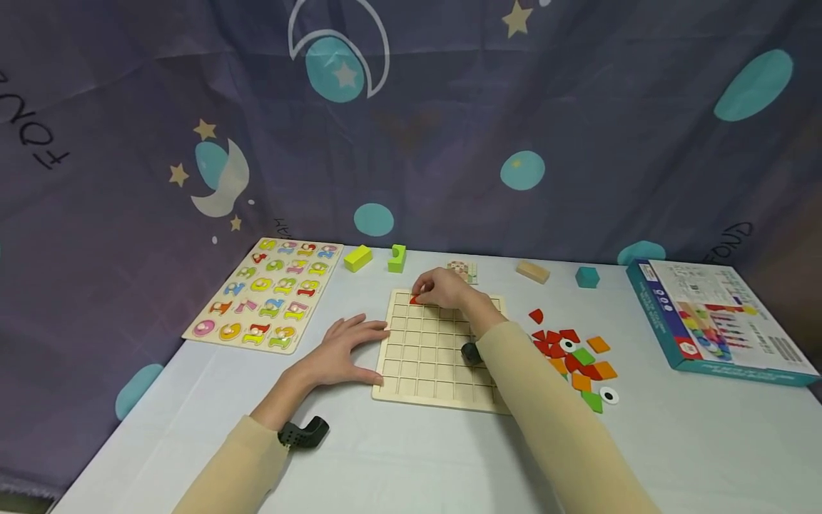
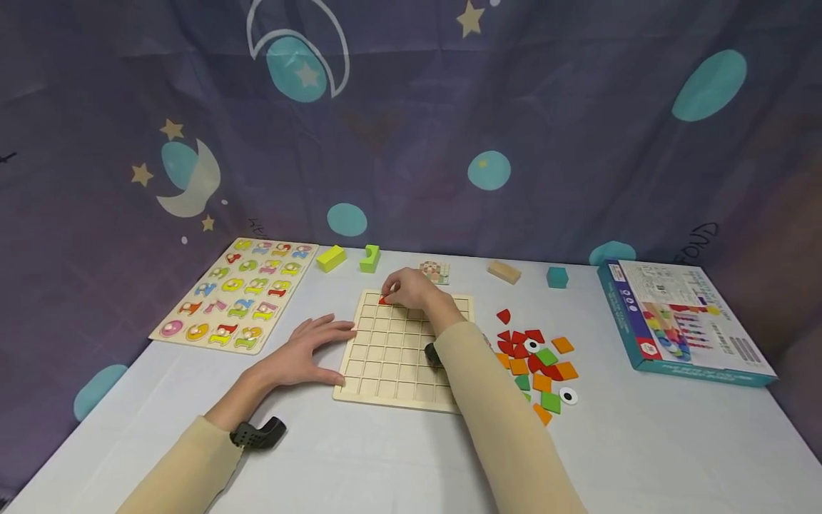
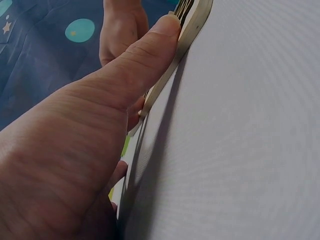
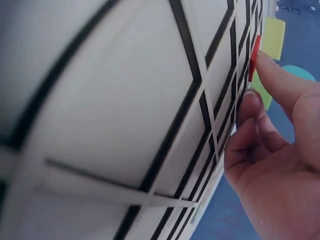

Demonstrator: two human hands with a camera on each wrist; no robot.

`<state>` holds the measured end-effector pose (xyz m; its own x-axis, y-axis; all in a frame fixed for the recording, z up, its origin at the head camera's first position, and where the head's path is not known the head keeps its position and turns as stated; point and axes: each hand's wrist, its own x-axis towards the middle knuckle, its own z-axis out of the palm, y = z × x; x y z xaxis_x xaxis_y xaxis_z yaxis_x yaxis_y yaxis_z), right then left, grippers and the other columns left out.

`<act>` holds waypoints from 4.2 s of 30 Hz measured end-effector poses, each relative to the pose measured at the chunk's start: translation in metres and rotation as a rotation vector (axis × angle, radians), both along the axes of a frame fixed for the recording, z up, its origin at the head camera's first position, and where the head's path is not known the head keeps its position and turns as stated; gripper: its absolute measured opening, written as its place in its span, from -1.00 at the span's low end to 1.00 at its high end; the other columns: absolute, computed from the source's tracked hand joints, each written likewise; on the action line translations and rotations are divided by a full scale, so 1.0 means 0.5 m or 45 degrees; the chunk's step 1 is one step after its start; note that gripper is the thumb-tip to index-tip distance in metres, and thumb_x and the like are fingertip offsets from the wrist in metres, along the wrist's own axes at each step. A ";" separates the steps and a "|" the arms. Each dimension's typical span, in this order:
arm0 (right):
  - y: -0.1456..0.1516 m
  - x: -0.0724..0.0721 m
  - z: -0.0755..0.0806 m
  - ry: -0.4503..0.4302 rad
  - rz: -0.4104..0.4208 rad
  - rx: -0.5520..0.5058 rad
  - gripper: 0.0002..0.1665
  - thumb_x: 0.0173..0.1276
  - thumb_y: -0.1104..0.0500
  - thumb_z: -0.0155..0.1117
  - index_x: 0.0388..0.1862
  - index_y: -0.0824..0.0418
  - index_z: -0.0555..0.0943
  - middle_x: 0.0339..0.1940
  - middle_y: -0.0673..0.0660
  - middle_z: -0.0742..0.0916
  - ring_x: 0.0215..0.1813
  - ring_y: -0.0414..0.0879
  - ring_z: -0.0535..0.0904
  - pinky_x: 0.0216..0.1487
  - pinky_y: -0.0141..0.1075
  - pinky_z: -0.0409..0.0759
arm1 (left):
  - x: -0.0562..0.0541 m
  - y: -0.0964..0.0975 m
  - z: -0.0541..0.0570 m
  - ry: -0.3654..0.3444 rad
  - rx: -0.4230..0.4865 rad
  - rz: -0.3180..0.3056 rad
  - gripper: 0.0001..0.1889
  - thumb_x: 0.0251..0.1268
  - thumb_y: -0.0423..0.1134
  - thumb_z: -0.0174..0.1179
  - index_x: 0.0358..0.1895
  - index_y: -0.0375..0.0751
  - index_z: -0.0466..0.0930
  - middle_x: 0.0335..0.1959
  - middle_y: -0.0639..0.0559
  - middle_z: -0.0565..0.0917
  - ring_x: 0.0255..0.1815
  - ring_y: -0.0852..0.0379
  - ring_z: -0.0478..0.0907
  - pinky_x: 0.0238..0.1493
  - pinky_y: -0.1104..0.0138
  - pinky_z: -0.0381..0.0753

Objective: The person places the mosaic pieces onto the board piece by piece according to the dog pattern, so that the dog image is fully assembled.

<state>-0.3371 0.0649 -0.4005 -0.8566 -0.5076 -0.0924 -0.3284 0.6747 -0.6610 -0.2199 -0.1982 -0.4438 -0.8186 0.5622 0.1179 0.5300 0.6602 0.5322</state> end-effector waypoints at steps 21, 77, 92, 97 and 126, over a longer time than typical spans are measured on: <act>0.116 0.065 0.079 0.129 0.111 -0.105 -0.59 0.44 0.16 0.35 0.20 0.28 0.60 -0.09 0.14 0.65 -0.12 0.01 0.60 -0.13 -0.16 0.59 | 0.010 -0.004 0.004 -0.027 0.009 0.022 -0.14 -0.04 0.24 0.53 0.38 -0.01 0.52 0.50 0.14 0.36 0.60 -0.19 -0.05 0.50 -0.19 -0.27; 0.365 0.225 0.009 0.003 0.036 0.197 -0.77 0.28 0.20 0.51 -0.14 0.14 0.66 -0.34 -0.02 0.58 -0.23 -0.08 0.49 -0.19 -0.35 0.59 | 0.008 0.000 0.005 -0.022 0.026 0.007 -0.14 -0.01 0.24 0.52 0.39 -0.03 0.52 0.50 0.11 0.36 0.60 -0.21 -0.04 0.49 -0.20 -0.26; 0.370 0.203 0.026 -0.046 0.023 0.093 -0.86 0.39 0.21 0.39 -0.15 0.14 0.59 -0.28 0.00 0.63 -0.15 -0.05 0.52 -0.01 -0.26 0.59 | 0.009 0.001 0.005 -0.022 0.018 0.003 -0.14 -0.01 0.23 0.52 0.40 -0.04 0.51 0.51 0.10 0.35 0.60 -0.21 -0.05 0.50 -0.21 -0.27; 0.361 0.180 0.031 -0.008 -0.006 0.014 -0.86 0.40 0.23 0.37 -0.13 0.20 0.60 -0.29 0.04 0.63 -0.18 -0.02 0.51 -0.08 -0.27 0.58 | 0.008 0.001 0.004 -0.024 0.016 0.006 -0.13 -0.01 0.24 0.51 0.40 -0.04 0.51 0.51 0.09 0.35 0.60 -0.21 -0.05 0.49 -0.21 -0.27; 0.172 0.061 0.051 0.050 0.012 -0.193 -0.88 0.46 0.28 0.27 -0.09 0.30 0.60 -0.24 0.14 0.64 -0.23 0.04 0.52 -0.19 -0.20 0.52 | 0.010 0.003 0.003 -0.024 0.021 0.006 -0.16 0.03 0.22 0.50 0.40 -0.01 0.50 0.51 0.10 0.35 0.61 -0.20 -0.06 0.50 -0.19 -0.28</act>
